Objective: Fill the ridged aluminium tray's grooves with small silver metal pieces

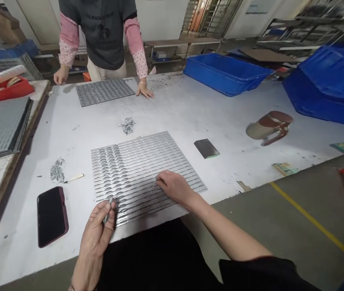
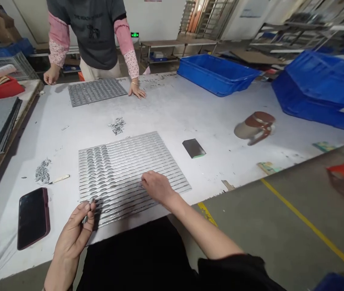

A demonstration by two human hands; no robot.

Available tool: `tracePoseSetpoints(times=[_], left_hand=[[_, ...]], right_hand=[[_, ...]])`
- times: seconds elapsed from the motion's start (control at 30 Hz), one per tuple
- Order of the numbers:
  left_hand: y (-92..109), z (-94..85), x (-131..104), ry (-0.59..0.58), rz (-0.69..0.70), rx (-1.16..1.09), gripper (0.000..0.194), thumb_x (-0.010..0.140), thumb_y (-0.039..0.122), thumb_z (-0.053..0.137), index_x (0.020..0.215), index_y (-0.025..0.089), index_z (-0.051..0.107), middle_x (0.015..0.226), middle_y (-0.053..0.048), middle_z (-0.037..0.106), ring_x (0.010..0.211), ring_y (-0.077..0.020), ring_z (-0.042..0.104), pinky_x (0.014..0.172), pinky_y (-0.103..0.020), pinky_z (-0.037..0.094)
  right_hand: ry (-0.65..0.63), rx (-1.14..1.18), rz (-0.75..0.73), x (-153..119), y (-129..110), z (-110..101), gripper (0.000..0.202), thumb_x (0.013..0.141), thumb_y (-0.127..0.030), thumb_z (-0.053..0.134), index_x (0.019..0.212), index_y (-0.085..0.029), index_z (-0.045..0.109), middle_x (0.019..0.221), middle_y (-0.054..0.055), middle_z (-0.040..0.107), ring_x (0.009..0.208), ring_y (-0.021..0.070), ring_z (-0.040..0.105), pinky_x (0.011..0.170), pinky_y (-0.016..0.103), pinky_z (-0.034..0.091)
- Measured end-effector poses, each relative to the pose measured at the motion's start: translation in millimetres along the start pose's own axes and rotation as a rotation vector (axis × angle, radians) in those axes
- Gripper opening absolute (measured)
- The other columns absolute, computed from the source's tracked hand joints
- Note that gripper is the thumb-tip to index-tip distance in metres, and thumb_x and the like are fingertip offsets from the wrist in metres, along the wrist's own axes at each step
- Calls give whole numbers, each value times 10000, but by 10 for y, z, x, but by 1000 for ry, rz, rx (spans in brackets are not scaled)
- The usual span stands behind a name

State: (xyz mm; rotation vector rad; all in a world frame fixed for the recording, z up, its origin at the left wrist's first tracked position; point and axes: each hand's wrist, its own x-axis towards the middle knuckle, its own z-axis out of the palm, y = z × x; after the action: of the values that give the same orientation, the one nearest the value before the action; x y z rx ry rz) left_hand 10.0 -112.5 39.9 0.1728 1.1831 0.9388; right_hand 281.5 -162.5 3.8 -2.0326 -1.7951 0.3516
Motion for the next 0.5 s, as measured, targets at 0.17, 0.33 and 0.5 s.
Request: tracePoseSetpoints(times=[0.17,0.33,0.5], left_hand=[[-46,64,-29,-22,-17,-9,219,839,-102,583,826,98,672,803,-52,729,701,-99,737,627,-115,610],[-36,-2,-41,-54,-48,-24,214,853,-93,568,815,93,667,848,-83,734,682,-92,720,607,-112,599],[26,-153,32,-96,-56,-32,152,823,-56,639,816,91,673,841,-92,717,628,-73,671,572,-108,578]], right_hand=[[-175,1,-26,-123,137,-54,105,928,-115,538,918,-194,606,871,28,629,784,175,569,659,269,357],[-92,70,-30,-66,-11,-66,184,875,-74,495,956,-196,605,814,16,621,719,170,550,644,275,359],[8,401,-68,44,-299,120,79,931,-253,594,898,-208,650,779,7,680,705,159,612,665,262,431]])
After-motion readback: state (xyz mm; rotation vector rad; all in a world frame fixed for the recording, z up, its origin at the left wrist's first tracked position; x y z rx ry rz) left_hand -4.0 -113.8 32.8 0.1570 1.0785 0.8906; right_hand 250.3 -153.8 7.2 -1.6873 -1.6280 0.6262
